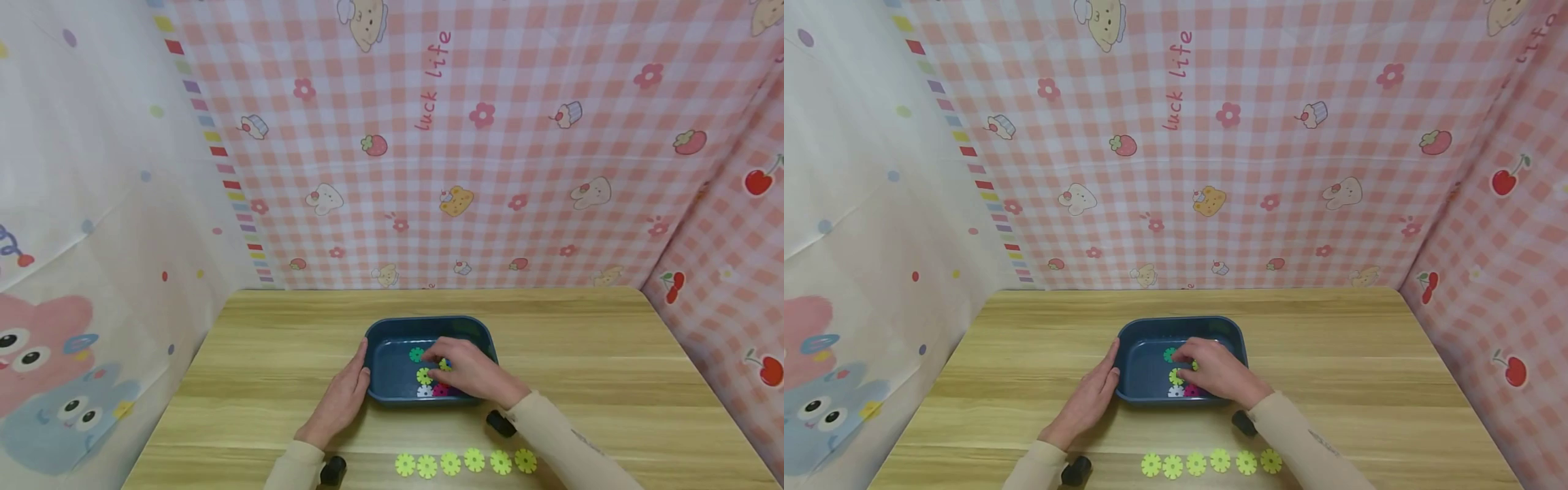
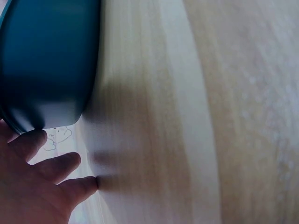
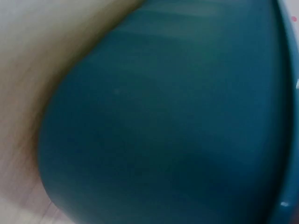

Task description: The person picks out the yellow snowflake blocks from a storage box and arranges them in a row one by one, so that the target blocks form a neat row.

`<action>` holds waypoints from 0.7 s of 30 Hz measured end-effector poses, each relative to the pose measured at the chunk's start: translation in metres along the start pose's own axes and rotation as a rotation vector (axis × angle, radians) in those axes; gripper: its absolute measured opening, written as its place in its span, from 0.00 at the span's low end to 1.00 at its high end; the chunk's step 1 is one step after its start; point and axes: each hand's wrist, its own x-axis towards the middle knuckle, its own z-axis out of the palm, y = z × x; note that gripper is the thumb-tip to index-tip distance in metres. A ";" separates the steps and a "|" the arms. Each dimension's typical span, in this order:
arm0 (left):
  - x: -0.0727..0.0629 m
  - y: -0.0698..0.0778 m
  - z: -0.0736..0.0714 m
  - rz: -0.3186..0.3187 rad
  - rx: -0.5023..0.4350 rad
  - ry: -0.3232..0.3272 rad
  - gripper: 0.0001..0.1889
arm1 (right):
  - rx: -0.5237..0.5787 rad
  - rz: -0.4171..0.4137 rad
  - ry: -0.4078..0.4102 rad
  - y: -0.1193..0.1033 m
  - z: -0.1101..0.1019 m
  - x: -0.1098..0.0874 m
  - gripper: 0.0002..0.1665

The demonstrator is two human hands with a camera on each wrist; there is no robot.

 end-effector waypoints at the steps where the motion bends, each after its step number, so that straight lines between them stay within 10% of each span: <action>1: 0.000 0.000 0.000 -0.001 0.001 -0.002 0.30 | -0.011 -0.003 -0.007 0.001 0.000 0.001 0.14; 21: 0.000 -0.002 0.000 0.015 0.004 -0.007 0.30 | -0.147 -0.080 -0.200 0.022 0.011 0.023 0.17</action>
